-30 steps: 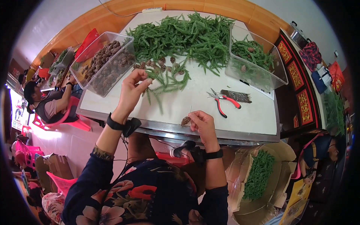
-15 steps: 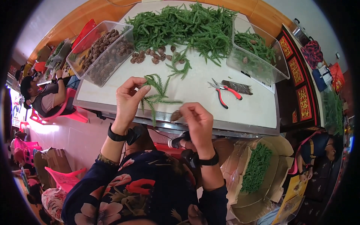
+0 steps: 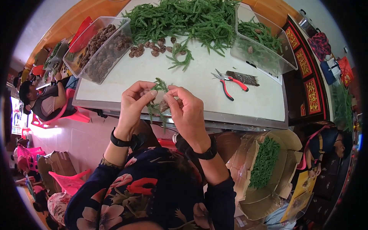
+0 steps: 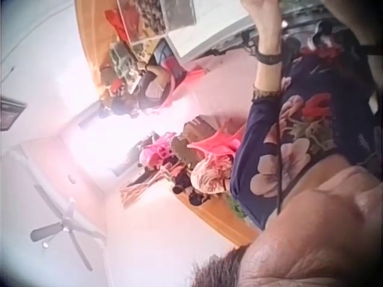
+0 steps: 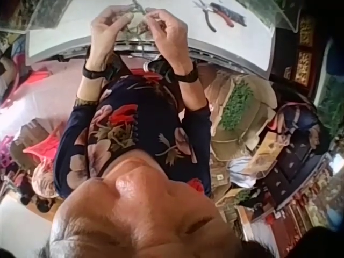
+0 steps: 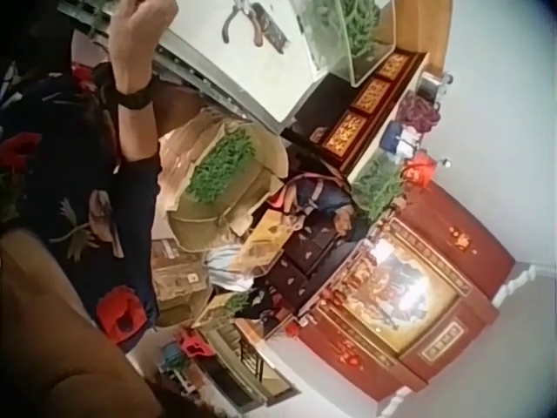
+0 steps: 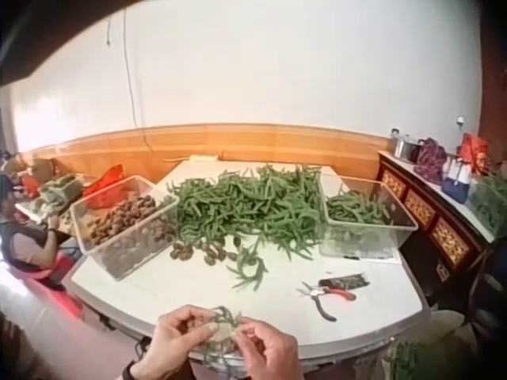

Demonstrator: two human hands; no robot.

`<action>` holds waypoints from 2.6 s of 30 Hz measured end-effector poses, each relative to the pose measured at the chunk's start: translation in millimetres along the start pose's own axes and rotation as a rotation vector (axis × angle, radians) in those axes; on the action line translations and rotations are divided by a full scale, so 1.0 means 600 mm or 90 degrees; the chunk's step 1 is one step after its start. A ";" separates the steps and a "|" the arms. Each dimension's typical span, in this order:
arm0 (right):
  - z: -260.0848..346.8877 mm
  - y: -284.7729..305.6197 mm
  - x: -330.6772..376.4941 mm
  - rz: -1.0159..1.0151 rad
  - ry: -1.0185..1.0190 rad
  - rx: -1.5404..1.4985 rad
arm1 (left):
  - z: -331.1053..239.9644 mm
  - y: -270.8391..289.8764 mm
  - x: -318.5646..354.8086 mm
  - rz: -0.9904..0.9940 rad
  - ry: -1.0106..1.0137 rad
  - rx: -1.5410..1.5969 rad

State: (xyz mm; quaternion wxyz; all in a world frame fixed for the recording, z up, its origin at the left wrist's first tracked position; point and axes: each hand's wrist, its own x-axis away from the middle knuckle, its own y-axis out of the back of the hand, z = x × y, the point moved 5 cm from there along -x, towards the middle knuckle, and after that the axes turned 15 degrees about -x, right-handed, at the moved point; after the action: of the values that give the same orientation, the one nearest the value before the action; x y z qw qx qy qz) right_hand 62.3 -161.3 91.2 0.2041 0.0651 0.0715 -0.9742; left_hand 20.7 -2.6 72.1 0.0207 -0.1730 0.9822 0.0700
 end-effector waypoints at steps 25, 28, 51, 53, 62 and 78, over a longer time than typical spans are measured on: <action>0.030 0.008 0.000 0.039 0.126 0.365 | 0.006 -0.031 0.024 0.065 -0.058 -0.075; 0.039 0.006 0.007 0.021 0.172 0.396 | 0.014 -0.037 0.026 0.110 0.049 0.018; 0.000 0.011 0.063 -0.048 0.382 0.324 | 0.039 -0.041 0.019 0.148 0.207 0.205; -0.002 0.010 0.064 -0.043 0.403 0.346 | 0.030 -0.047 0.023 0.133 0.193 0.182; -0.005 0.018 0.069 -0.070 0.279 0.211 | 0.042 -0.055 0.024 0.158 0.218 0.267; -0.065 0.032 0.064 -0.035 -0.062 -0.234 | 0.034 -0.059 0.035 0.172 0.163 0.233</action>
State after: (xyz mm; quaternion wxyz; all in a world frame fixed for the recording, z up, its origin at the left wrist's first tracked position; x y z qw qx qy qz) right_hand 38.9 -187.2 45.0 0.1894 -0.0223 0.2403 -0.9518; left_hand 13.3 -39.5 46.0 -0.0823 -0.0408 0.9874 -0.1290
